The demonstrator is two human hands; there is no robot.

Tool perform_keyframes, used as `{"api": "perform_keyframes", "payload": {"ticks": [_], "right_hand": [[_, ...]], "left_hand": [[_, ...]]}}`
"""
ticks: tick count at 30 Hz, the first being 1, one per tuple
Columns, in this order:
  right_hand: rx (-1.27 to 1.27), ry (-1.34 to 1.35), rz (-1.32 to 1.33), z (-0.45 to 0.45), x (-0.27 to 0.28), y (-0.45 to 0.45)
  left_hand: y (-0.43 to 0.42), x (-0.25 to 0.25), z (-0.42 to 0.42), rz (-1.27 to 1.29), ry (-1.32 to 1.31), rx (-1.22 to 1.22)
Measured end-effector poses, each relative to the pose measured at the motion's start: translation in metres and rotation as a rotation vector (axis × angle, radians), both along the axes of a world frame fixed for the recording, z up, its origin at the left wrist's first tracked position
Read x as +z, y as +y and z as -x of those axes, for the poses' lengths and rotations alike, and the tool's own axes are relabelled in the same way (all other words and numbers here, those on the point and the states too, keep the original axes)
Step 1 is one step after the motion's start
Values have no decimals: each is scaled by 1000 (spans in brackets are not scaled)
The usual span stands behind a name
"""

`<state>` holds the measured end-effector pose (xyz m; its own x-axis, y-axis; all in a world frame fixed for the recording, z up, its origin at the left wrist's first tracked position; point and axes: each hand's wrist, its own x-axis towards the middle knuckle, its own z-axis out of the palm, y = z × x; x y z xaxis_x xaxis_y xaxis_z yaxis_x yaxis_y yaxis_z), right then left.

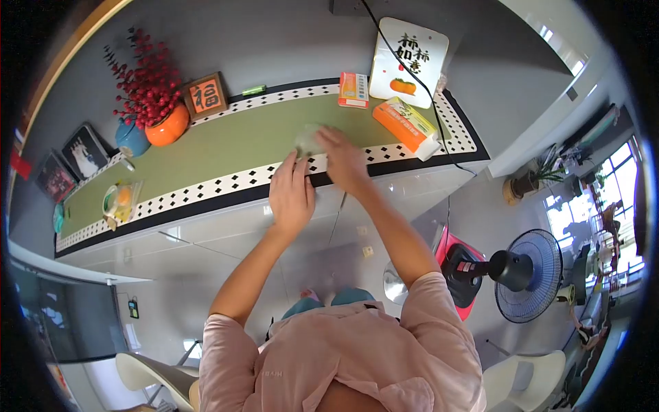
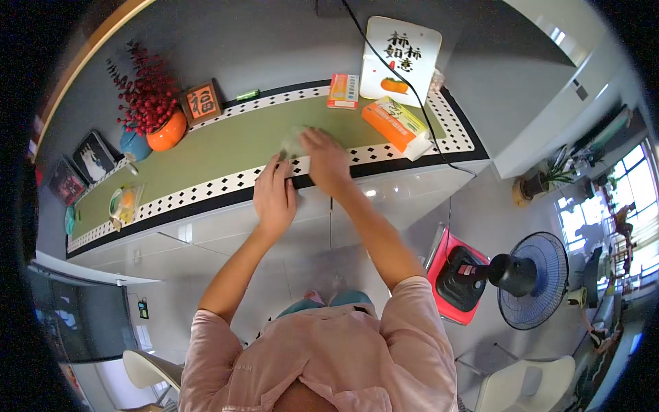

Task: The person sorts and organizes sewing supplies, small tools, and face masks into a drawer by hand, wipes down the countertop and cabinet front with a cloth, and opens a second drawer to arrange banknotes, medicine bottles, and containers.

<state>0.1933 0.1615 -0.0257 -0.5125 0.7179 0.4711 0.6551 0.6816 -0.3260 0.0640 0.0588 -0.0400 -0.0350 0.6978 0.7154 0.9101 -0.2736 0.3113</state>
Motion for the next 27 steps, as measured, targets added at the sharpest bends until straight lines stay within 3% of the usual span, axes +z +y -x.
{"api": "perform_keyframes", "payload": {"ticks": [4,8,12,19,22,27], "right_hand": [[-164,8,-29,-37,4,11],[-131,136,-328,-55,3,0],[-154,242,-370,-111,-9,-29],[-619,476,-229,-246,-52,-18],[-687,539,-115,-282,-61,-6],[-679,502,-167,-318,-68,21]], "left_hand": [[2,1,-11,3,25,-46],[3,4,-44,49,54,-151],[8,-17,-91,74,154,-273],[32,-13,-191,96,288,-467],[55,-6,-230,113,375,-500],[96,-7,-278,149,431,-530]]}}
